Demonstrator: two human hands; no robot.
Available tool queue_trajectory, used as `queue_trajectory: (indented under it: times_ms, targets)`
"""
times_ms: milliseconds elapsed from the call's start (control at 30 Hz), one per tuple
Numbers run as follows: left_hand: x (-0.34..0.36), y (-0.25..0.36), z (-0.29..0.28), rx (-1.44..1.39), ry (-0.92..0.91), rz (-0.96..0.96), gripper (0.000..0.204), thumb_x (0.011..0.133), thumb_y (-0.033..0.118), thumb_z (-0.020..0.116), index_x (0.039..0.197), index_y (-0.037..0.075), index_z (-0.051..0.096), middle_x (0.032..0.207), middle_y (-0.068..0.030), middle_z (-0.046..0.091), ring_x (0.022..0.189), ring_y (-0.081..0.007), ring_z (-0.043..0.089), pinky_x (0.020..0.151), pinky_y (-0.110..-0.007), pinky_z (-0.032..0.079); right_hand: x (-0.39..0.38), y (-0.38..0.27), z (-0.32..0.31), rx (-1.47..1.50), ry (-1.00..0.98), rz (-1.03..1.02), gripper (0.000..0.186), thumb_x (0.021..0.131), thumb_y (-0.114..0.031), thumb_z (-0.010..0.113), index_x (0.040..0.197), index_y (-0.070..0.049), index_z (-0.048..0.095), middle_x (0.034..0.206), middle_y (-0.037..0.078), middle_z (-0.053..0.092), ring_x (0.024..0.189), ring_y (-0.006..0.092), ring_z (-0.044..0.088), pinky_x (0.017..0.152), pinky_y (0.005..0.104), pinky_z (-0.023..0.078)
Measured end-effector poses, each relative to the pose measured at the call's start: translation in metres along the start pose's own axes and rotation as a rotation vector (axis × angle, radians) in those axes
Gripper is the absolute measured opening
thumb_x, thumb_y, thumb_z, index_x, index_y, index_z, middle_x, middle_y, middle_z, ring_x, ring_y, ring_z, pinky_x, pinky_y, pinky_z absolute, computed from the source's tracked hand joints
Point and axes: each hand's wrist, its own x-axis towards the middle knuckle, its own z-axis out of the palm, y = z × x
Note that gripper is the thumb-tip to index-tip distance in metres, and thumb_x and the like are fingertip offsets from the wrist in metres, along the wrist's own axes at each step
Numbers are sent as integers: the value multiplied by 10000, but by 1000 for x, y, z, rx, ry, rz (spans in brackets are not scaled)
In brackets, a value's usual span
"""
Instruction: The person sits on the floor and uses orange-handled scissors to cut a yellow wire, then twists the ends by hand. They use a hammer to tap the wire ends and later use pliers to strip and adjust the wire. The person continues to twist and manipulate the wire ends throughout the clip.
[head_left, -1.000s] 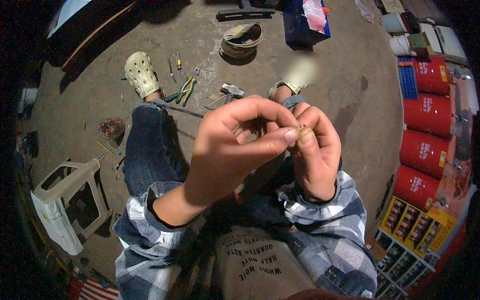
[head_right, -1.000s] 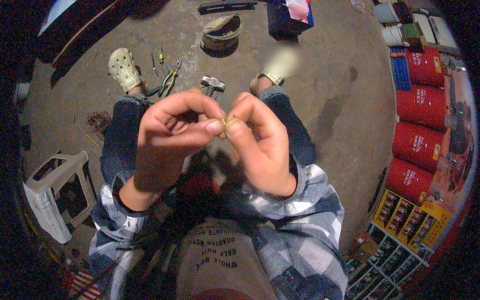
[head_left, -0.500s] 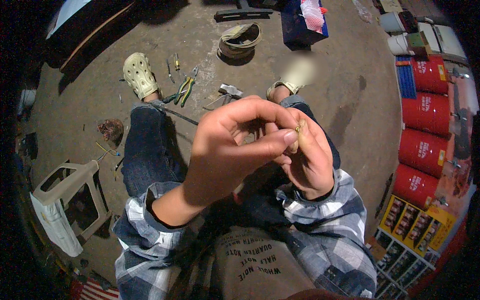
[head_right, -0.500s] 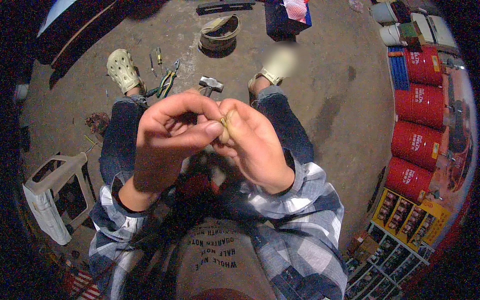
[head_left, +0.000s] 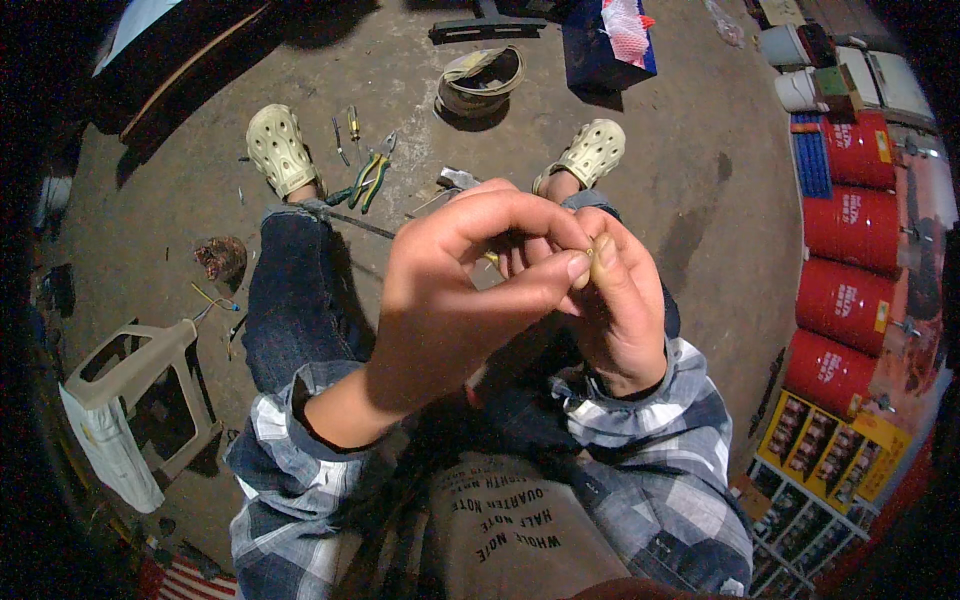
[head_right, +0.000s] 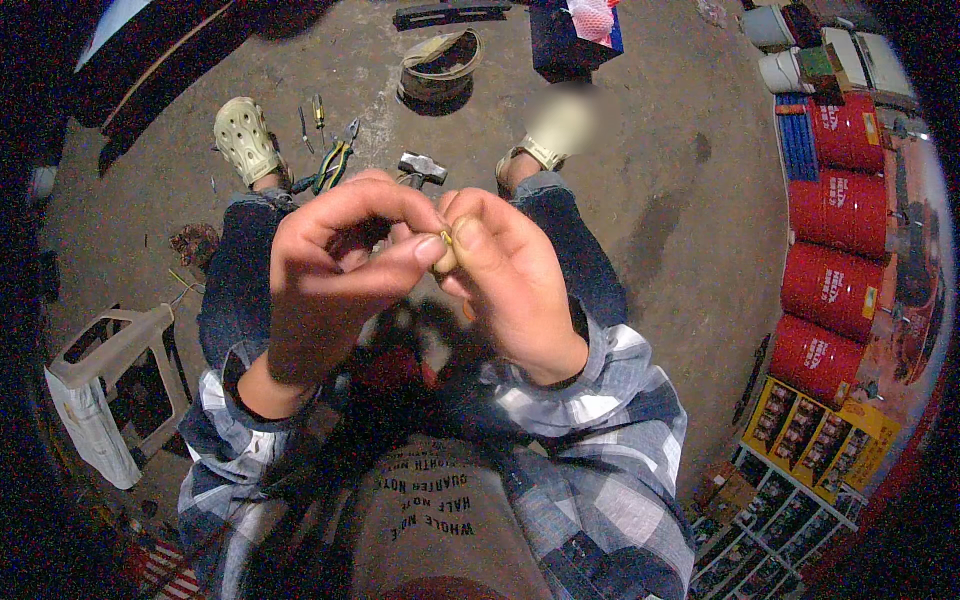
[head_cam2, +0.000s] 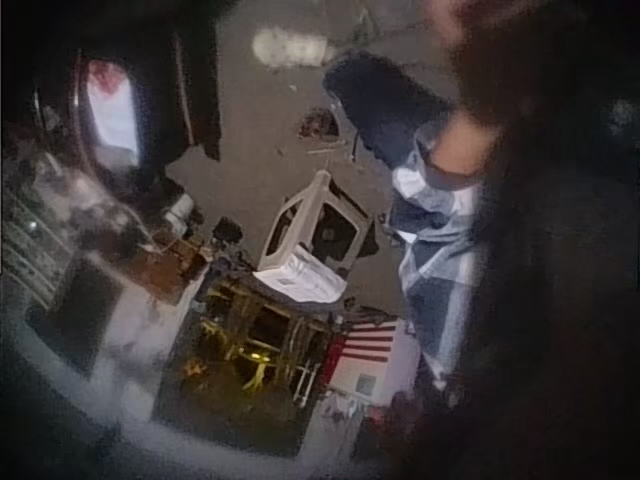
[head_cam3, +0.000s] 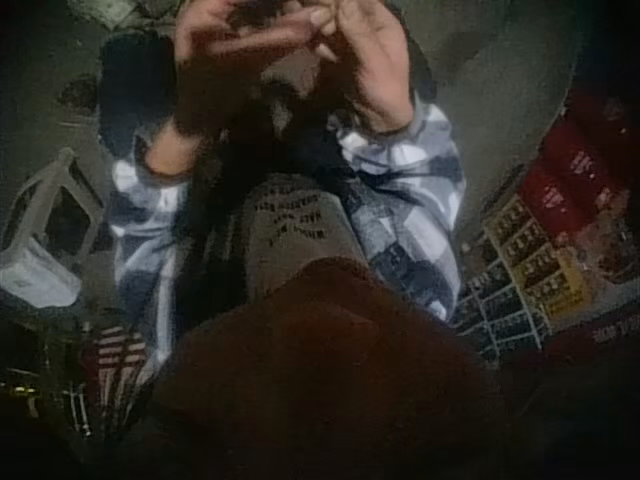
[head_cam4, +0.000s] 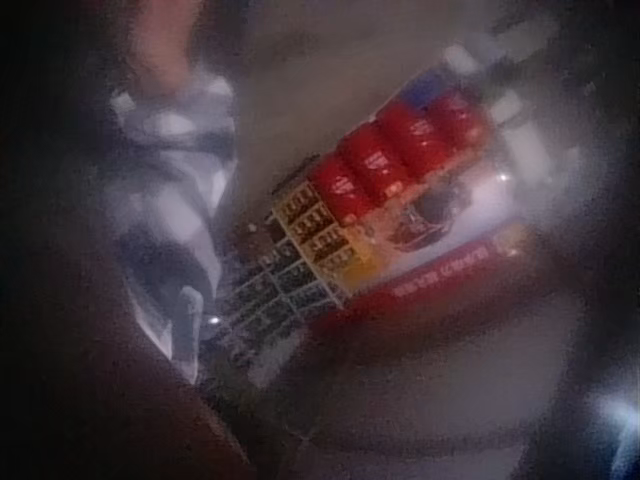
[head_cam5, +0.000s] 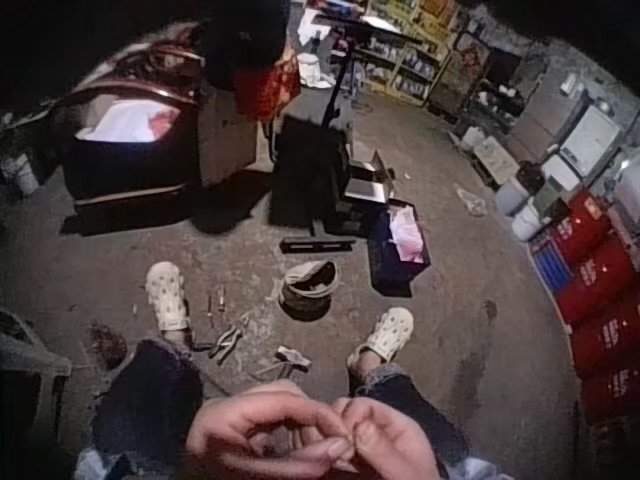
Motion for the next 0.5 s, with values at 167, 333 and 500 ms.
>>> queue_trajectory:
  times_ms: [167, 333, 500]
  targets:
    - [5, -1, 0, 71, 19, 59, 104, 754, 12, 647, 854, -13, 631, 804, -41, 567, 737, -104, 509, 676, -224, 395, 4, 3, -2, -149, 69, -142, 234, 955, -264, 492, 818, -75, 470, 776, -34, 450, 632, 37, 379, 548, 194, 296]
    - [6, -1, -1, 106, 11, 20, 101, 749, 7, 629, 846, -17, 622, 798, -35, 555, 733, -99, 493, 679, -221, 391, 3, 5, -1, -166, 132, -132, 200, 944, -225, 514, 822, -70, 482, 771, -42, 443, 643, 31, 372, 546, 192, 284]
    - [8, -9, 3, 91, 108, 116, 90, 737, 34, 649, 823, 9, 649, 712, 1, 531, 661, -64, 482, 591, -205, 383, 4, 6, -3, -214, 184, -122, 184, 931, -227, 542, 844, -65, 521, 732, -57, 460, 627, 20, 384, 530, 188, 283]
